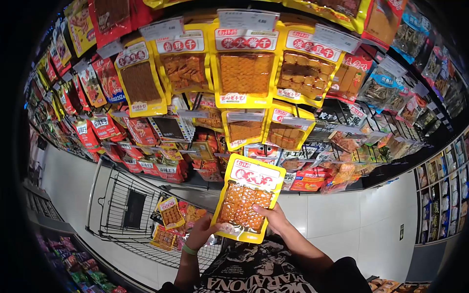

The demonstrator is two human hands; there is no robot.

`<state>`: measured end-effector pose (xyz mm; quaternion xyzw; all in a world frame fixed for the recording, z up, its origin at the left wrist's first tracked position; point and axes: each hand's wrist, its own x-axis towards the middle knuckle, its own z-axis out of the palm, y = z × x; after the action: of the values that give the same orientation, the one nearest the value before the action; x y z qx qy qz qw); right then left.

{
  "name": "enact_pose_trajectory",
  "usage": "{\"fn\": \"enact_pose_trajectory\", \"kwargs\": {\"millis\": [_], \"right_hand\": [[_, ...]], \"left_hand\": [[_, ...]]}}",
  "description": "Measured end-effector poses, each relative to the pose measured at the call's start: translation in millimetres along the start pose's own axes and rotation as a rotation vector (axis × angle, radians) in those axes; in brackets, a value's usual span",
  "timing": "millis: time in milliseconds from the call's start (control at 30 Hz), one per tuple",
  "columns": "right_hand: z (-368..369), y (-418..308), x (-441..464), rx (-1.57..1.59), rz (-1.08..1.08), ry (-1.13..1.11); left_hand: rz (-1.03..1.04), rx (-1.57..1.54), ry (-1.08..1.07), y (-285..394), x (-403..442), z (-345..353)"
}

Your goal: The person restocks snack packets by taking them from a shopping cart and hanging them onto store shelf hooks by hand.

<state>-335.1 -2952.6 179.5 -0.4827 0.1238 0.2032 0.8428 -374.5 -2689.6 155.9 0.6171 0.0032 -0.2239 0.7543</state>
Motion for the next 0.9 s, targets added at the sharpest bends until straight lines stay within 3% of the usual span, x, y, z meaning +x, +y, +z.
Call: {"fn": "enact_pose_trajectory", "kwargs": {"millis": [167,633,800,900], "right_hand": [[-27.3,-10.3,-7.9,-0.192,-0.127,-0.062],[-26.2,-7.7,9.9,-0.259,-0.218,0.144],[-44.9,-4.8,31.7,-0.345,-0.189,0.186],[-48.3,-41.7,38.3,-0.514,-0.007,0.208]], "left_hand": [[-0.023,0.003,0.042,45.2,31.6,39.5],[0.070,0.274,0.023,25.7,84.7,22.1],[0.161,0.299,0.129,21.5,111.5,16.2],[0.164,0.276,0.233,50.7,125.1,22.7]]}}
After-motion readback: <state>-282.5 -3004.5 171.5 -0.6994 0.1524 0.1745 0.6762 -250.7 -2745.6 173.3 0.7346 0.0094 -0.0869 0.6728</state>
